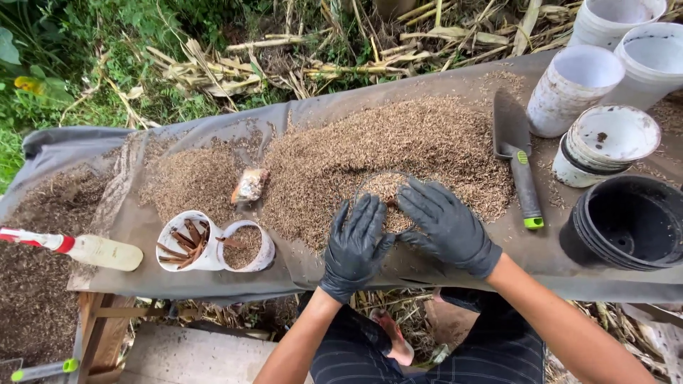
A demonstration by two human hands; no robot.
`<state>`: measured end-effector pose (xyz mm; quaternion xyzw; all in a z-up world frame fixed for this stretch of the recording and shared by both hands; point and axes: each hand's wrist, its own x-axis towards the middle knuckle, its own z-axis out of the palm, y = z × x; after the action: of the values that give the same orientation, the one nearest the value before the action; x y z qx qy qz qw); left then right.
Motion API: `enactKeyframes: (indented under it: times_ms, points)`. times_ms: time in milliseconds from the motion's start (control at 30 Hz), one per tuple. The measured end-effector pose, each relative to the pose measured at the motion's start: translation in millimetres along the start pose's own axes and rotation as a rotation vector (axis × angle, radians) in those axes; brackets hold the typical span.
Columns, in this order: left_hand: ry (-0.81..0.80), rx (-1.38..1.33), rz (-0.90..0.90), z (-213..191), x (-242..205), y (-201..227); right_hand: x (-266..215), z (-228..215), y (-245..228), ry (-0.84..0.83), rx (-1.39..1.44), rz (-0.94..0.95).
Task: Filling a small plastic container with soil from a pile on a workbench using gloved hands.
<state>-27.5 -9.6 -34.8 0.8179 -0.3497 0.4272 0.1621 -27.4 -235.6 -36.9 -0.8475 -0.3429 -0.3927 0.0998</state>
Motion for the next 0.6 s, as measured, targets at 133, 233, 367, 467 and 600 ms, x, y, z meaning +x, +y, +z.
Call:
enactKeyframes:
  times_ms: [133, 233, 367, 467, 600]
  points:
    - [0.03, 0.062, 0.015, 15.7, -22.4, 7.0, -1.4, 2.8, -18.0, 0.07, 0.021, 0.01]
    - [0.063, 0.072, 0.026, 13.6, -21.4, 9.0, 3.3, -3.0, -24.6, 0.099, 0.003, 0.02]
    - [0.088, 0.027, 0.018, 3.7, -5.2, 11.8, 3.4, 0.3, -19.9, 0.136, 0.05, 0.047]
    - [0.079, -0.015, -0.026, -8.2, 1.1, 15.2, 9.9, -6.6, -24.9, 0.146, 0.085, 0.075]
    - [0.133, 0.007, -0.067, -14.9, 4.5, 25.6, 13.0, -17.4, -34.0, 0.143, 0.072, 0.069]
